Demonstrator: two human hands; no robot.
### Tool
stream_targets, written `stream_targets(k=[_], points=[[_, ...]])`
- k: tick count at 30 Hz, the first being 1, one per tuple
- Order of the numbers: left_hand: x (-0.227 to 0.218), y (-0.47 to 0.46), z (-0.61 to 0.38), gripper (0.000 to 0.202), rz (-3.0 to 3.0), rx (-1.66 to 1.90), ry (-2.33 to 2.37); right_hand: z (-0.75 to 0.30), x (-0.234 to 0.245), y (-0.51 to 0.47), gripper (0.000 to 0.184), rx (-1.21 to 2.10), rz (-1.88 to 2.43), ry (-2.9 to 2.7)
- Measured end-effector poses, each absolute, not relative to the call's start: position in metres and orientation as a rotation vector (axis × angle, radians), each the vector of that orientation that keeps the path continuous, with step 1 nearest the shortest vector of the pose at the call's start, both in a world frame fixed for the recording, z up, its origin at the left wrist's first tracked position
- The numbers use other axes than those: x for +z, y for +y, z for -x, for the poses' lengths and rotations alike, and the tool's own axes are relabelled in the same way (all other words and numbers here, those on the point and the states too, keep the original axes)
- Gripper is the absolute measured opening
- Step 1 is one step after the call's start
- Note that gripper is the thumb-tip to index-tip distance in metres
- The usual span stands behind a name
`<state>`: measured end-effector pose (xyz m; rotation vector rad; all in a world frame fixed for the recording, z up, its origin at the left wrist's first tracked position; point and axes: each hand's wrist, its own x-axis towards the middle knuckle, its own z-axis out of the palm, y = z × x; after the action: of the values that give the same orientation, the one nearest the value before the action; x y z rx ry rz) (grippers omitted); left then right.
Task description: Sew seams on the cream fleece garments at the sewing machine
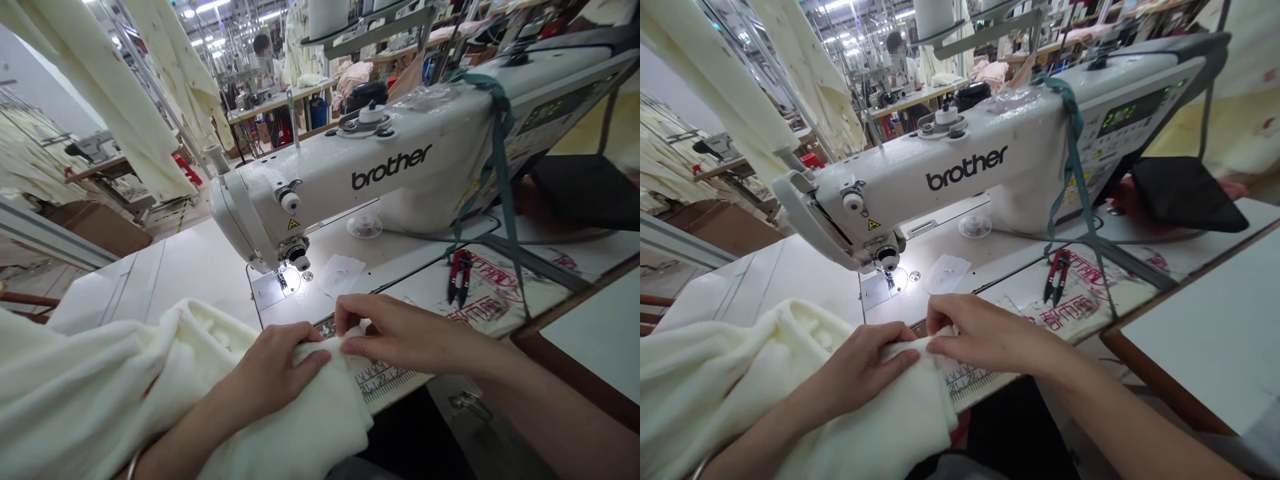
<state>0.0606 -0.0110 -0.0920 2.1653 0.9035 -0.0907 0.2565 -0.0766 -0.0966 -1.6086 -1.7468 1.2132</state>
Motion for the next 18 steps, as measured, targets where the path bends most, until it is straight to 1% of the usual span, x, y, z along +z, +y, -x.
stream_targets(k=[2,3,6,10,14,18], points=[[-0.092,-0.012,-0.061,0.024,-2.164,-0.071,0.915,-0.258,-0.095,-0.075,0.015,1.285,1.597,-1.745],[-0.092,-0.013,-0.061,0.024,-2.162,-0.064,0.92,-0.258,-0.094,-0.074,0.017,1.313,1.6,-1.759],[-0.09,-0.014,-0.062,0.023,-2.145,-0.039,0.933,-0.255,-0.092,-0.072,0.008,1.392,1.63,-1.756],[-0.088,-0.012,-0.06,0.023,-2.065,-0.019,0.93,-0.25,-0.097,-0.073,0.007,1.453,1.643,-1.648],[-0.092,-0.002,-0.059,0.023,-2.026,-0.018,1.035,-0.248,-0.107,-0.059,0.011,1.511,1.594,-1.603],[-0.1,0.023,-0.06,0.022,-1.949,0.053,1.227,-0.243,-0.108,-0.019,0.009,1.404,1.725,-1.698]])
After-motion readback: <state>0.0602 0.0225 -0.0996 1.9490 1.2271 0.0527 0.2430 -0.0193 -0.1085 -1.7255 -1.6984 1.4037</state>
